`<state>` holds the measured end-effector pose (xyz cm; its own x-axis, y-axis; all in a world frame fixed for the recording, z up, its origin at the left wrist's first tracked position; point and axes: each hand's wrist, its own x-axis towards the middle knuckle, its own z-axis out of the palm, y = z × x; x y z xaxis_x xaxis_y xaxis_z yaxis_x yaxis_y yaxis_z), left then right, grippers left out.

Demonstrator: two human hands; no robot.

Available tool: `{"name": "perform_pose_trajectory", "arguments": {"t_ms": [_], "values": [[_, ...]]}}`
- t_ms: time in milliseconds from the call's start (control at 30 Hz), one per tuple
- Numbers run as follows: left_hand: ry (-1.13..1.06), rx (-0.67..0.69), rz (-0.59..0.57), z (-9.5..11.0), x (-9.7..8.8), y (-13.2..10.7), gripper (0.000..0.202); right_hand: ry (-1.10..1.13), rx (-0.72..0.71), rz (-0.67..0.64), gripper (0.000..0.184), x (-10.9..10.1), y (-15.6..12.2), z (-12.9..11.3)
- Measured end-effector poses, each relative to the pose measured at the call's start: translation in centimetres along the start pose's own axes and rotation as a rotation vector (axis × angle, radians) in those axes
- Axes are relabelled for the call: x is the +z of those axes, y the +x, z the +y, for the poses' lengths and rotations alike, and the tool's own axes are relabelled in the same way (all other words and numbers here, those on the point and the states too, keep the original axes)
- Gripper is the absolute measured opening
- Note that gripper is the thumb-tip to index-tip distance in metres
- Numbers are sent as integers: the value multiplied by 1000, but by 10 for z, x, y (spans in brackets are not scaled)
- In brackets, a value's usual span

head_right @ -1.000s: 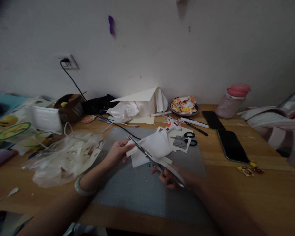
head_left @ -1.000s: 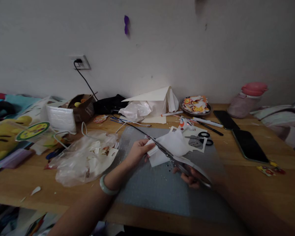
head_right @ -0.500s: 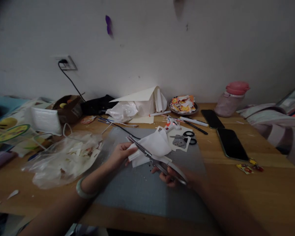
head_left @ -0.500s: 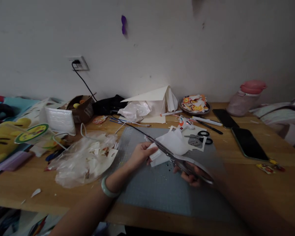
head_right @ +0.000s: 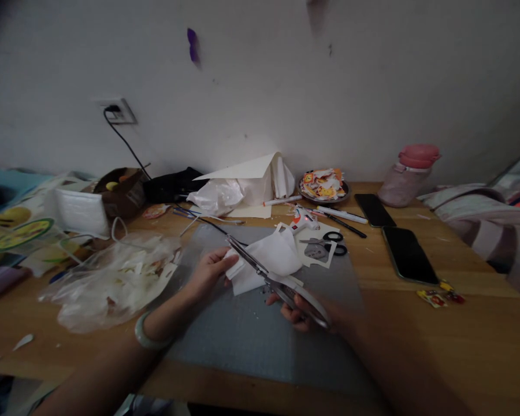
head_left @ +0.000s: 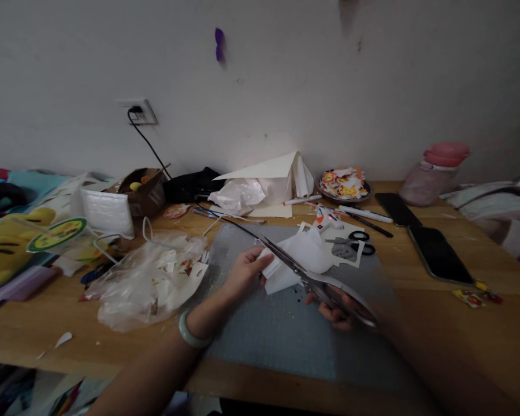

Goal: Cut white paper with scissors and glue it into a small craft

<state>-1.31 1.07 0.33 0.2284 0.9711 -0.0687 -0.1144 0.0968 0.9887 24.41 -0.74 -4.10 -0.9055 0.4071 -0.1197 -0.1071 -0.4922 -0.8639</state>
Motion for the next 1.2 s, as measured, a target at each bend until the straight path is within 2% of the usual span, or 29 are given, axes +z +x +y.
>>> {"name": "perform_pose_trajectory", "arguments": {"t_ms": [233,400,500,600,733,900,1200], "values": [[79,-22,33,-1,4,-1,36,39,-42,-28,65,-1,1,2],[38,-5,-73,-4,9,-3,33,71,-89,-25,61,-5,0,7],[42,8,-86,-6,9,-3,30,50,-135,20,61,-7,1,9],[67,-22,-61,-10,7,0,24,-30,-186,130,62,-6,1,10],[-6,-84,-37,-16,4,8,16,-122,-196,225,63,-2,-2,7],[-176,-164,12,-18,5,13,28,-131,-153,184,75,3,-4,0],[-343,-247,41,-11,9,12,35,-47,-141,192,62,9,3,-3]]}}
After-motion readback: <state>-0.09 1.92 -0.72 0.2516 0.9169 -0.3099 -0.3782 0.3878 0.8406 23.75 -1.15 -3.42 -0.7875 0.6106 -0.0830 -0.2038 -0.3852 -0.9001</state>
